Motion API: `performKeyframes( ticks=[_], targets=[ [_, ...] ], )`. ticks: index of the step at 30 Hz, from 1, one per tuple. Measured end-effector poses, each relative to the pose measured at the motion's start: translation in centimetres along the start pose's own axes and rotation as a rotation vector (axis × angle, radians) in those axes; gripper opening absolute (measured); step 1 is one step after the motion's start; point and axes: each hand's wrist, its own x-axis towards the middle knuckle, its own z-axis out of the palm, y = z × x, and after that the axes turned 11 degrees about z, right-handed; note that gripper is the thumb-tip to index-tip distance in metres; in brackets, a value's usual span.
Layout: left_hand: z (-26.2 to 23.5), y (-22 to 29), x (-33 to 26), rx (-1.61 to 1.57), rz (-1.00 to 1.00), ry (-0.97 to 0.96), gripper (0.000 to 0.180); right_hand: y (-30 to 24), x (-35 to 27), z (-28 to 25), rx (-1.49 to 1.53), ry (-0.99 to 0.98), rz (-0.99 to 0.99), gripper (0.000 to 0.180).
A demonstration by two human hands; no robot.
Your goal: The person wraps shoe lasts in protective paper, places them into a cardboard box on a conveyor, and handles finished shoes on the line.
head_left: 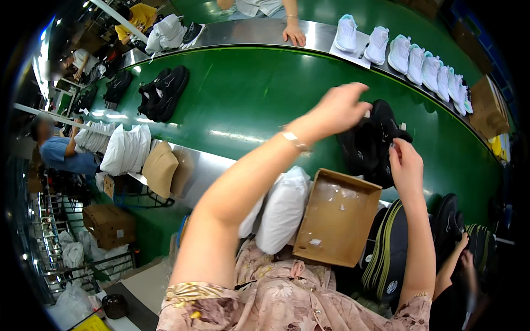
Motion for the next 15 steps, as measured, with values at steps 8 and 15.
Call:
performKeyframes(
  ticks=[8,15],
  targets=[
    [-11.5,-4.2,-27.5,0.150,-0.681,0.178,0.039,-17.9,-21.0,9.2,0.714,-0.747,0.466,0.068],
    [-7.4,-4.1,-37.9,-0.168,-0.885,0.091,0.061,-19.4,-26.5,20.5,0.538,-0.345,0.603,0.085]
  ],
)
